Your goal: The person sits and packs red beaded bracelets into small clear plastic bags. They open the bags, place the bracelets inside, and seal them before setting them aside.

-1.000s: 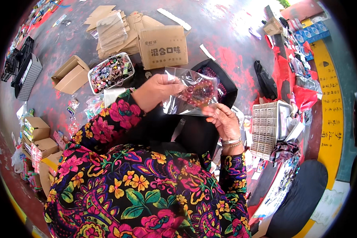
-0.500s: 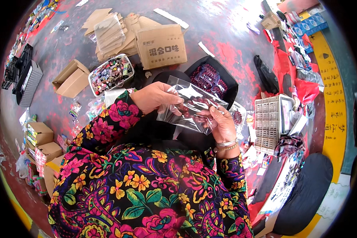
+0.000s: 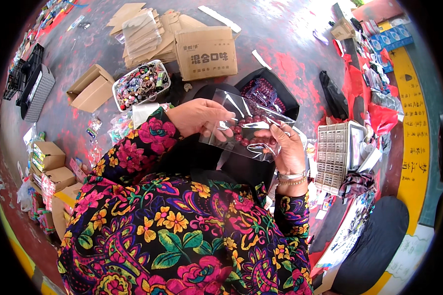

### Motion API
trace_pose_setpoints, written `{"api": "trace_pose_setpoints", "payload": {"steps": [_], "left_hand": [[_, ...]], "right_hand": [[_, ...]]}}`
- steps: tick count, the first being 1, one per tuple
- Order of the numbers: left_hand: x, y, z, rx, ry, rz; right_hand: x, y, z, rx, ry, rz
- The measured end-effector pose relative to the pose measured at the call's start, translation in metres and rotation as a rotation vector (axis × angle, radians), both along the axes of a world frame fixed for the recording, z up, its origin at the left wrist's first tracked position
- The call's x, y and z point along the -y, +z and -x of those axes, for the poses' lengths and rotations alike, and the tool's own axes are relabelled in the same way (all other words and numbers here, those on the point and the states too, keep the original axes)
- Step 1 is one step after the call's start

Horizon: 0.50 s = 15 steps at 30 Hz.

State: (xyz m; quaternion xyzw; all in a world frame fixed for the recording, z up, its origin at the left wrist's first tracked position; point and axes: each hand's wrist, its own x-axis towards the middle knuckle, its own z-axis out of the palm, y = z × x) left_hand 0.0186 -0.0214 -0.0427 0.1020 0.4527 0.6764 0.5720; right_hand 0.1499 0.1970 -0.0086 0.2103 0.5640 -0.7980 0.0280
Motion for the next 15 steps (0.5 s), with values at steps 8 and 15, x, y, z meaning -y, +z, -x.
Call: {"api": "trace_pose_setpoints", "payload": {"steps": [8,15], "left_hand": [[-0.010,0.001,-0.012,-0.023,0.027,-0.012],[-0.011,-0.004,-0.019,0.012,0.140,-0.053]], "right_hand": [[-0.005,0.006,0.010,0.037,0.010,-0.045],[-0.011,0.013,0.014,0.022,0.123,0.020]]}}
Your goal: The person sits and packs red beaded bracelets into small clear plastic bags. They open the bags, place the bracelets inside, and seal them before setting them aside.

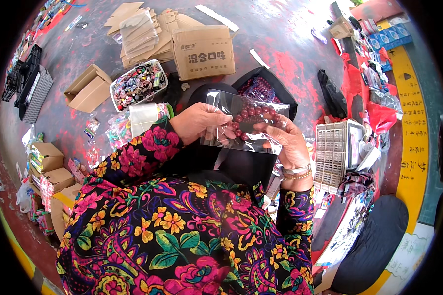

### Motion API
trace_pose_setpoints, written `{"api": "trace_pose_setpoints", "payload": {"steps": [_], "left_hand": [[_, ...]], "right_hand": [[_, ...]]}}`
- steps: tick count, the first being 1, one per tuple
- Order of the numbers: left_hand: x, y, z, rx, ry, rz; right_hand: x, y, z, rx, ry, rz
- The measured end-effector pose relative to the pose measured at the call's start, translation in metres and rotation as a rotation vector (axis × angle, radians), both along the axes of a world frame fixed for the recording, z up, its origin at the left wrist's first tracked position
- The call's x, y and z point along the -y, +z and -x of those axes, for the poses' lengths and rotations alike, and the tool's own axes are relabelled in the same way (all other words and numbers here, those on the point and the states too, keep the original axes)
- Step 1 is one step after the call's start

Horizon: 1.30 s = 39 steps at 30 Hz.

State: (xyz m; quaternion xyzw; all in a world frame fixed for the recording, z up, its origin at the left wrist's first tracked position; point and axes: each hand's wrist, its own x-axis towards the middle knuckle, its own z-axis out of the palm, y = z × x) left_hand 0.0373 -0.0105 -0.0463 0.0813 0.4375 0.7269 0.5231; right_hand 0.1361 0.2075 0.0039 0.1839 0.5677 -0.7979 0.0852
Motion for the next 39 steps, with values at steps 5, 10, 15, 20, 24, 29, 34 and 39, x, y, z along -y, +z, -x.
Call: {"api": "trace_pose_setpoints", "payload": {"steps": [5,10,15,20,24,29,34,39], "left_hand": [[-0.001,0.001,-0.004,0.007,0.041,-0.054],[-0.006,-0.001,-0.009,-0.056,0.076,-0.048],[-0.003,-0.003,-0.007,-0.040,0.026,-0.049],[-0.005,0.006,-0.008,-0.012,0.021,0.007],[-0.006,0.005,-0.008,0.014,0.031,-0.001],[-0.009,0.004,-0.010,-0.010,0.072,0.000],[-0.008,-0.005,-0.004,-0.021,0.167,-0.037],[-0.010,0.015,-0.002,-0.032,0.225,-0.075]], "right_hand": [[-0.001,0.003,0.000,0.009,0.050,0.004],[0.002,0.000,-0.003,-0.039,-0.084,-0.106],[-0.001,-0.005,-0.001,-0.063,-0.104,-0.075],[-0.002,-0.007,0.002,-0.070,-0.116,-0.066],[0.002,-0.006,0.002,-0.051,-0.218,-0.029],[-0.001,-0.023,0.000,-0.095,-0.244,0.001],[-0.011,-0.022,-0.007,-0.141,-0.135,0.086],[-0.004,-0.034,-0.021,-0.262,-0.172,0.315]]}}
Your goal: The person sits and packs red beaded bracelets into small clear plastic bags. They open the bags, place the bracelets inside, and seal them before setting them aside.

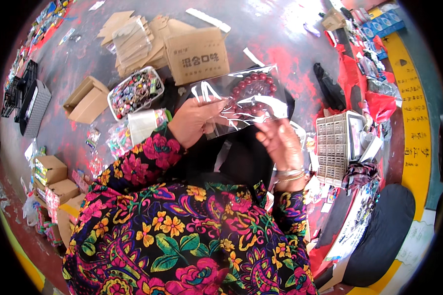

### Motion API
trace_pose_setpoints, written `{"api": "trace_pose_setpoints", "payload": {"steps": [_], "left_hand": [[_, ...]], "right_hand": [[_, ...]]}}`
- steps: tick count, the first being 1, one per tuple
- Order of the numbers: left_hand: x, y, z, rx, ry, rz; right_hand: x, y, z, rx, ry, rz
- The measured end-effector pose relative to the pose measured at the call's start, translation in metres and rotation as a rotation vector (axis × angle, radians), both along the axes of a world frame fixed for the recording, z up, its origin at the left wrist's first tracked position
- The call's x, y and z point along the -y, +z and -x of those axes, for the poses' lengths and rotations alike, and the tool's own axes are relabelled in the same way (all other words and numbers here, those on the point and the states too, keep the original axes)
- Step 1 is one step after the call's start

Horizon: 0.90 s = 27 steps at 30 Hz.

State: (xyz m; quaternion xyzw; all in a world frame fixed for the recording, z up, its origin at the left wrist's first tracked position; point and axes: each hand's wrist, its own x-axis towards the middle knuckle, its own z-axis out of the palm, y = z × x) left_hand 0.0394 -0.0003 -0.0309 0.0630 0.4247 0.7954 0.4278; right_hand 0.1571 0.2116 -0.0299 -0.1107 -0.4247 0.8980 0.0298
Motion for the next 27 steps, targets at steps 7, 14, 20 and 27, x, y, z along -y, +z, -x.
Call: {"api": "trace_pose_setpoints", "payload": {"steps": [7,14,20,27], "left_hand": [[-0.025,-0.002,-0.018,0.030,0.133,-0.106],[-0.019,-0.001,-0.027,-0.066,-0.108,-0.083],[-0.004,-0.007,0.005,-0.058,-0.031,0.021],[-0.025,0.001,0.010,0.039,-0.260,-0.230]], "right_hand": [[0.055,0.012,0.023,0.036,-0.129,0.153],[0.036,0.005,0.021,0.057,-0.231,0.061],[0.001,0.015,0.007,0.006,-0.160,-0.001],[0.018,0.022,0.001,0.067,0.076,-0.017]]}}
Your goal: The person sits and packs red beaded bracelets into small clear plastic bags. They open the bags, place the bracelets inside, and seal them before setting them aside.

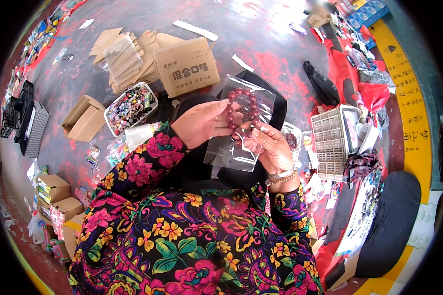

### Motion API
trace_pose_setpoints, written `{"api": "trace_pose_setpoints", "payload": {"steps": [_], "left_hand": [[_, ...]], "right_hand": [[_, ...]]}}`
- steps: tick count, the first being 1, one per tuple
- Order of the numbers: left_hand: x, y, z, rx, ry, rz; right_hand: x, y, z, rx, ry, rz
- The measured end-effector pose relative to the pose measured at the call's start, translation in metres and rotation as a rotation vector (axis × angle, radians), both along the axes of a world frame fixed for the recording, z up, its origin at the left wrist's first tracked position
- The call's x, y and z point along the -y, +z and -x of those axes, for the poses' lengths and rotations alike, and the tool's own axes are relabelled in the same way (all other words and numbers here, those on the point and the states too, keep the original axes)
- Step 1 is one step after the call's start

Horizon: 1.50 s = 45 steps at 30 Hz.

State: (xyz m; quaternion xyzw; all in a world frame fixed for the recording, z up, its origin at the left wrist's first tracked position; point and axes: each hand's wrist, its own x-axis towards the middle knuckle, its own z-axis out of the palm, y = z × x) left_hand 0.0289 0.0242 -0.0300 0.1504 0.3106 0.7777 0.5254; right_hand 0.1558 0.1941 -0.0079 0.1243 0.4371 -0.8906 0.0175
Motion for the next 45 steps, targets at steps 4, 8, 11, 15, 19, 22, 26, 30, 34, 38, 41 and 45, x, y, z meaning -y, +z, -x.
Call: {"api": "trace_pose_setpoints", "payload": {"steps": [4,8,11,15,19,22,26,30,34,38,41,45], "left_hand": [[-0.003,0.000,-0.006,0.097,0.007,-0.049],[-0.007,-0.010,-0.008,0.084,0.063,-0.087],[-0.008,-0.012,-0.010,0.126,0.085,-0.056],[-0.009,-0.005,-0.010,0.186,0.067,-0.034],[-0.006,0.002,-0.015,-0.006,0.117,0.041],[-0.005,-0.014,-0.010,0.194,0.194,0.088],[-0.007,-0.024,-0.006,0.156,0.126,-0.052],[-0.009,-0.015,-0.009,0.127,0.123,-0.052],[-0.013,-0.007,-0.013,0.116,0.123,-0.063],[-0.008,-0.010,-0.011,0.164,0.050,-0.030],[-0.003,-0.017,-0.009,0.089,0.069,0.110],[-0.005,-0.016,-0.012,0.062,0.097,0.106]], "right_hand": [[0.000,-0.013,0.002,0.044,0.095,0.023],[0.005,-0.020,0.005,0.076,0.018,-0.008],[0.003,-0.035,0.003,0.190,-0.113,-0.092],[0.007,-0.029,0.007,0.173,-0.115,-0.061],[0.000,-0.035,0.006,0.160,-0.029,-0.088],[0.002,-0.034,0.006,0.178,-0.052,-0.046],[0.006,-0.024,0.008,0.166,-0.029,-0.035],[0.005,-0.027,0.010,0.157,-0.021,-0.027],[0.001,-0.037,0.009,0.137,-0.029,-0.047],[0.000,-0.036,0.009,0.155,-0.085,-0.072],[-0.001,-0.032,0.009,0.155,-0.081,-0.093],[-0.003,-0.036,0.009,0.163,-0.106,-0.136]]}}
